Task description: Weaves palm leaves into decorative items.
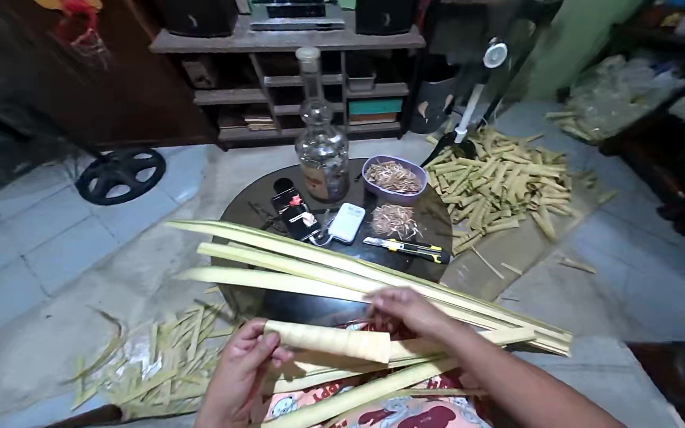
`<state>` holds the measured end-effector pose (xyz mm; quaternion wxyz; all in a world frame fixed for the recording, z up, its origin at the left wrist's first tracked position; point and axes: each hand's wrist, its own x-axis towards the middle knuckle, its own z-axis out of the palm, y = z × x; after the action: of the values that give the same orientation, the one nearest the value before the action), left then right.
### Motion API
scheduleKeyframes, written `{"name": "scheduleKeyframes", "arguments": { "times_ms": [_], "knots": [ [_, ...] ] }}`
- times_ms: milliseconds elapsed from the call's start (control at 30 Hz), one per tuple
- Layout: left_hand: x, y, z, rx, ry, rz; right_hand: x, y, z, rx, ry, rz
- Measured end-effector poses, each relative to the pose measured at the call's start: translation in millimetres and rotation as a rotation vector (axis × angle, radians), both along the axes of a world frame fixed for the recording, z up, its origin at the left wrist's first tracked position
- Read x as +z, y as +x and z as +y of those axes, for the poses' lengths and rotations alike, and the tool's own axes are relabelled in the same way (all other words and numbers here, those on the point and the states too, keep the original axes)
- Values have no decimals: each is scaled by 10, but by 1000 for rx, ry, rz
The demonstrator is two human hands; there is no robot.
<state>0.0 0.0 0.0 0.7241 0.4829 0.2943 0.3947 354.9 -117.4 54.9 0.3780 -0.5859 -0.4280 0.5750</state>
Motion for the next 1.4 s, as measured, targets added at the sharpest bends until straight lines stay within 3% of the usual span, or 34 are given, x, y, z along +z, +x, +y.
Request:
{"name": "scheduleKeyframes", "arguments": {
  "times_ms": [100,233,600,733,1000,1400],
  "knots": [
    [-114,-126,-63,10,4,-1,127,668,498,-202,108,-661],
    [-206,-250,-230,81,-6,-40,79,1242,777,-289,-23,-916],
    [-191,-333,-382,159,11,-6,-27,955,1389,-156,17,-989],
    [-106,-275,-376,166,66,-26,-144,868,1548,-139,-89,-1092],
    [-31,-382,-345,209,125,-6,63,837,1375,-162,-48,-1044],
    [252,-377,-253,222,269,-62,27,1130,1250,-228,133,-1001]
  ]
}}
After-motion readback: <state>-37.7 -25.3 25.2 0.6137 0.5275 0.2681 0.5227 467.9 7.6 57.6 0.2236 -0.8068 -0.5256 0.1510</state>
